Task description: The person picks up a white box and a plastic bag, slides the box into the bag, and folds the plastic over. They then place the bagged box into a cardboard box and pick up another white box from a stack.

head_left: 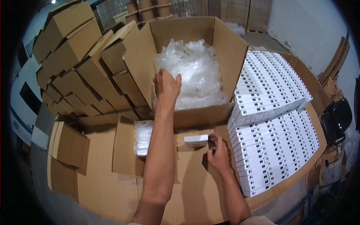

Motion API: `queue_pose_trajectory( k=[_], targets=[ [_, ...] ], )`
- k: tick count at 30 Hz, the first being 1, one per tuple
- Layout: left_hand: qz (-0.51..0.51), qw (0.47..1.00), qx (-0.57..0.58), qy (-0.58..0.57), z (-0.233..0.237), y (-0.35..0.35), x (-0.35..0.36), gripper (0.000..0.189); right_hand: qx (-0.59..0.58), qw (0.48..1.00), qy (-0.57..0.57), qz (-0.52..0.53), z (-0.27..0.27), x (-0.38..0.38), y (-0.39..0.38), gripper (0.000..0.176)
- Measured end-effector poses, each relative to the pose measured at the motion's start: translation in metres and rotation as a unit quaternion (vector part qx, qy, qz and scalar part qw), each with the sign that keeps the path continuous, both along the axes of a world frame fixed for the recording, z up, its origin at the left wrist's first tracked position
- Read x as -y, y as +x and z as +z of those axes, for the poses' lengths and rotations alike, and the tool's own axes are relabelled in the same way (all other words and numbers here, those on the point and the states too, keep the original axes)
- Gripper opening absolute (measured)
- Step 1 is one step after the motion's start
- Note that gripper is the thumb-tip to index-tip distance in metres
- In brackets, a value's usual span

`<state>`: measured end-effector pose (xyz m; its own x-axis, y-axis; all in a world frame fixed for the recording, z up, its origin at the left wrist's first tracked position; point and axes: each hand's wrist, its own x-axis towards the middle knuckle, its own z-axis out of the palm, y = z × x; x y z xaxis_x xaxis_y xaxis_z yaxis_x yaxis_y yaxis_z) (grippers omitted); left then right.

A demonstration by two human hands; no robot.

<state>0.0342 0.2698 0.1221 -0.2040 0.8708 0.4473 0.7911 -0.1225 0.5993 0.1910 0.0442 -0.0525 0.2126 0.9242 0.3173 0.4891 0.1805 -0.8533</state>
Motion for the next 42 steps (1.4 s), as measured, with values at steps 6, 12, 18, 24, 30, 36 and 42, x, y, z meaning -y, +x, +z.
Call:
queue_pose_trajectory(
  k=[6,12,18,24,30,36,42],
  targets=[
    [-0.038,0.997,-0.037,-0.054,0.018,-0.01,-0.03,0.029,-0.026,1.0,-0.003,0.006,-0.002,-0.001,-0.001,0.061],
    [-0.08,0.991,0.019,0.108,0.038,-0.01,-0.041,0.019,-0.026,1.0,0.0,0.01,-0.006,-0.002,0.001,0.059],
    [-0.084,0.974,0.122,0.172,0.067,-0.007,-0.02,0.016,-0.018,1.0,0.004,0.009,0.003,0.002,-0.001,0.058],
    [-0.103,0.939,0.257,0.203,0.095,-0.007,0.038,0.018,-0.023,1.0,0.008,-0.009,-0.001,0.003,-0.001,0.057],
    [-0.14,0.915,0.324,0.195,0.076,-0.019,0.107,0.028,-0.087,0.995,0.034,-0.038,-0.001,0.015,-0.004,0.053],
    [-0.219,0.849,0.475,0.074,0.018,-0.02,0.193,0.031,-0.099,0.993,0.033,-0.056,-0.01,0.038,-0.007,0.037],
    [-0.21,0.856,0.458,-0.116,-0.098,-0.023,0.269,0.037,-0.332,0.937,0.102,0.027,0.016,0.056,-0.011,0.021]
  ],
)
